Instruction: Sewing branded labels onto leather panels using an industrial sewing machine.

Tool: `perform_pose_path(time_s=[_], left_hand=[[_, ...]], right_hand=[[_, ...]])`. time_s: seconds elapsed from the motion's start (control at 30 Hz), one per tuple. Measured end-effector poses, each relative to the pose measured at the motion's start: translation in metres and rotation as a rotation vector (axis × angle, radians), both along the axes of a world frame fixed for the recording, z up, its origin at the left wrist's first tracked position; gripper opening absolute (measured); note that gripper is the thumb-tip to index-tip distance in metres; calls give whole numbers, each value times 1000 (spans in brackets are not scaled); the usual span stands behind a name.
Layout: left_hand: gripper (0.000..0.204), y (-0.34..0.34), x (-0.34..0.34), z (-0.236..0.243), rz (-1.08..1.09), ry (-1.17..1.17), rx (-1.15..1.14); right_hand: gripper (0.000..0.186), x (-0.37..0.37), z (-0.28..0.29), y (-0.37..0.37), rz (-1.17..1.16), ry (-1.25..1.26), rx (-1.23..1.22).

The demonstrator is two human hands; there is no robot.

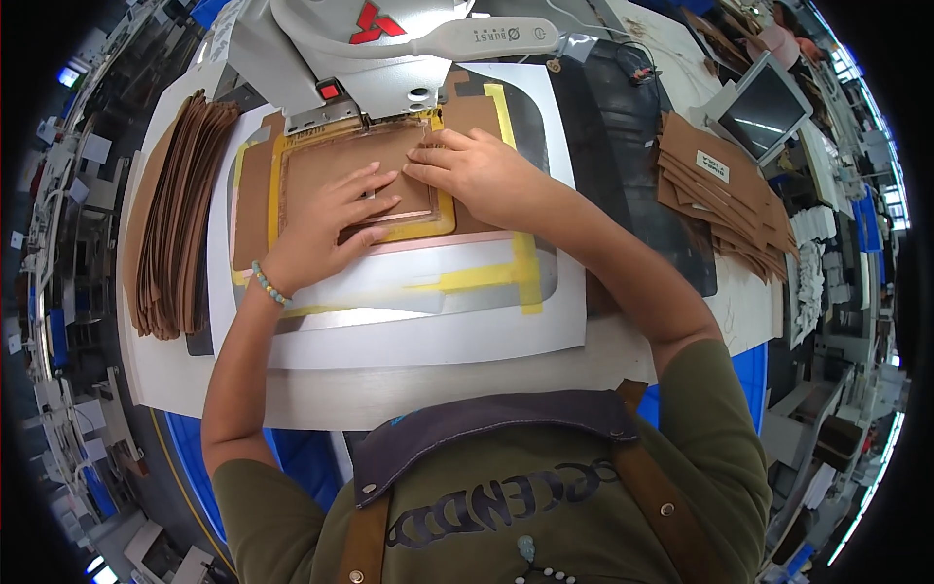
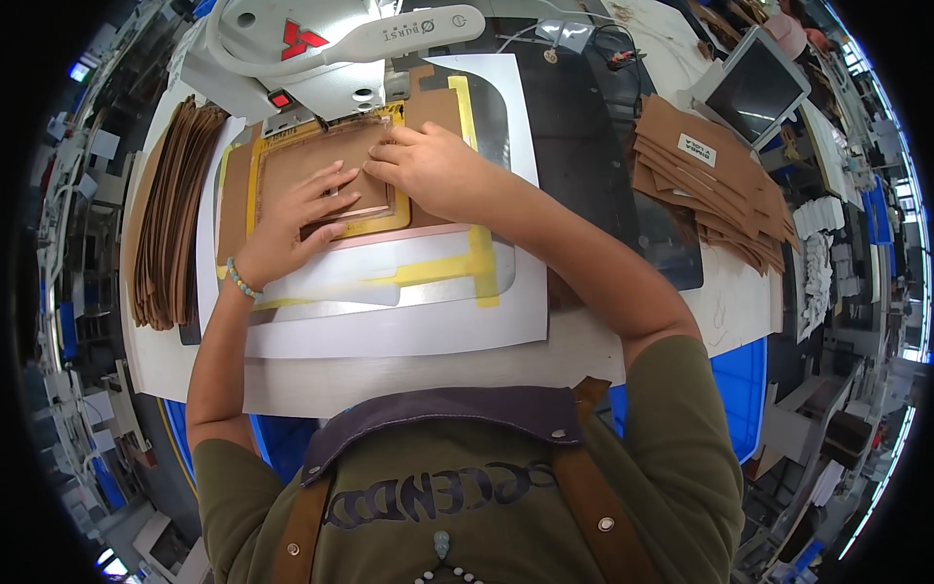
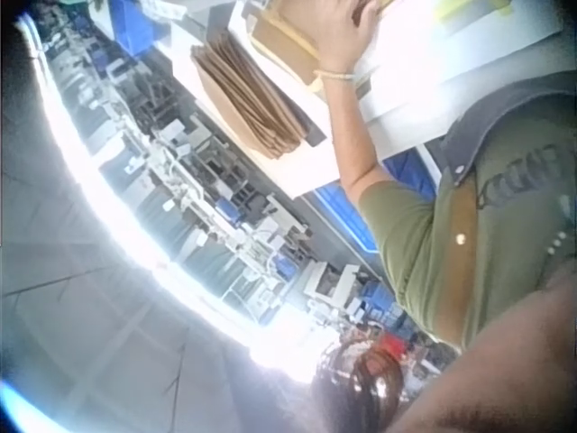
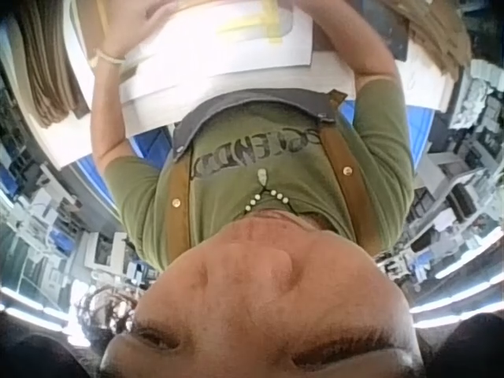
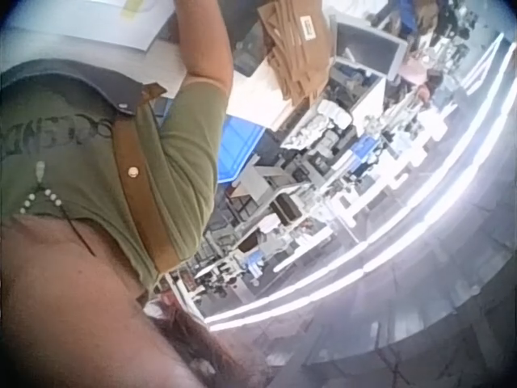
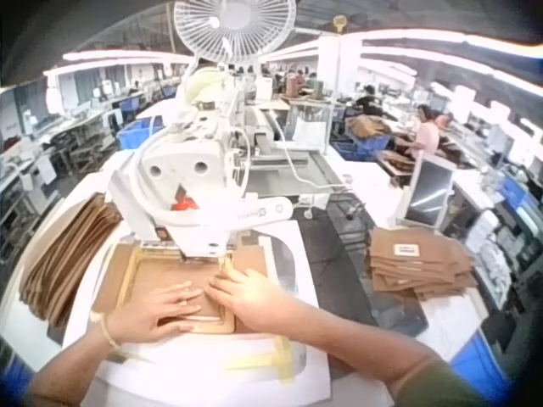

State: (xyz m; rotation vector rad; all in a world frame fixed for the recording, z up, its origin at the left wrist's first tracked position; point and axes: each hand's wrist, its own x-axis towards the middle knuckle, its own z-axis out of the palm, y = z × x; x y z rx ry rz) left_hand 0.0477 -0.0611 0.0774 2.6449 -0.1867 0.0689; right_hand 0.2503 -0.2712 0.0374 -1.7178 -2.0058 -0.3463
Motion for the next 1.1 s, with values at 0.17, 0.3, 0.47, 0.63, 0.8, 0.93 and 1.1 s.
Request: perform_pose_path(time_s=[0.17,0.3,0.47,0.63,0.8,0.93,1.1], left_hand=[[51,0,3,-8,-110,-30,74],[55,5,6,-6,-149,-1,104],[54,6,7,-5,-143,1,99],[53,13,13,-4,-139,18,127],[52,23,19,-2,-151,17,124],[53,29,24,-4,-153,8,139],[53,34,32,-7,-135,-37,177]], right_hand=[[51,-1,-1,-6,-46,-17,-96],[51,-2,0,-5,-54,-66,-100],[40,-8,3,-7,-2,-117,-26],[38,-9,4,-3,-26,-123,-36],[35,-11,3,7,-45,-125,-57],[32,-14,4,7,-51,-170,-47],[34,-16,5,10,-52,-159,-65]])
